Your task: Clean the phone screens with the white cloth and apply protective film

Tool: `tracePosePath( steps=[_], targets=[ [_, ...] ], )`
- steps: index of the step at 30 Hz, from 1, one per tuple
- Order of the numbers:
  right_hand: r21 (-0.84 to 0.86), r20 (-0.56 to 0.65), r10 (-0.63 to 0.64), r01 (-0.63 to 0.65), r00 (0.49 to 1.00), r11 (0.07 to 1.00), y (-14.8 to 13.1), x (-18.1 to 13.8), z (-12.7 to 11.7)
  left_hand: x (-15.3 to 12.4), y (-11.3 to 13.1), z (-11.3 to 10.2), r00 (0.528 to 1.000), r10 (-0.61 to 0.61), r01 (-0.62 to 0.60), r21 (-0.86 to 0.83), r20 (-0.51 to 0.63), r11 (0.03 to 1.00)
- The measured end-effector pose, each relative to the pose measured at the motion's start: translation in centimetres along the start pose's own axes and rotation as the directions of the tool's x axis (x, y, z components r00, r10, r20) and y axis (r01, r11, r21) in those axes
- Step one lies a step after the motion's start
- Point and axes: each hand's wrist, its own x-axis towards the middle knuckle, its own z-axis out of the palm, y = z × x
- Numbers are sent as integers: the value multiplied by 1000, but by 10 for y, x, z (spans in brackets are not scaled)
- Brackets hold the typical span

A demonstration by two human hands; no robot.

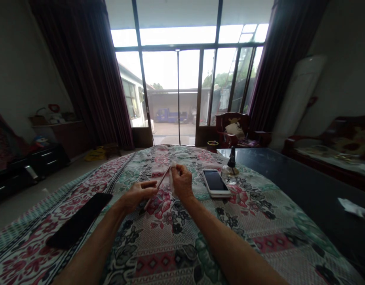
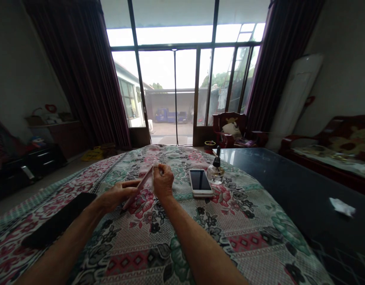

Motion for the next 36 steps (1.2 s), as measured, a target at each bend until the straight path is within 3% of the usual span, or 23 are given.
tracePosePath(
  steps=[5, 11, 17, 23, 27, 31, 36],
  targets=[
    [-25, 66, -85, 87, 994, 996, -4, -15, 10, 0, -2, -5, 999, 10, -13, -60, -47, 998],
    [-7, 0, 20, -20, 1000, 1000, -5, 0, 1, -1, -2, -2, 1000, 18, -17, -52, 19, 999],
    [-50, 64, -109, 113, 992, 992, -8, -19, 11, 1, -5, -7, 1000, 15, -16, -48, -7, 999],
    [21, 50, 65, -66, 997, 998, -4, -3, 5, -1, -4, -7, 998, 36, -35, -21, 58, 999],
    [-14, 19, 2, -1, 1000, 1000, -5, -5, 3, -1, -4, -7, 996, 45, -41, -55, 75, 998],
    [-46, 92, -82, 86, 992, 995, -9, -22, 14, -2, -5, -10, 999, 44, -42, -84, 22, 996],
    [63, 70, 60, -65, 996, 996, -7, -5, 7, -3, -3, -8, 997, 31, -29, -40, 65, 999]
  ],
)
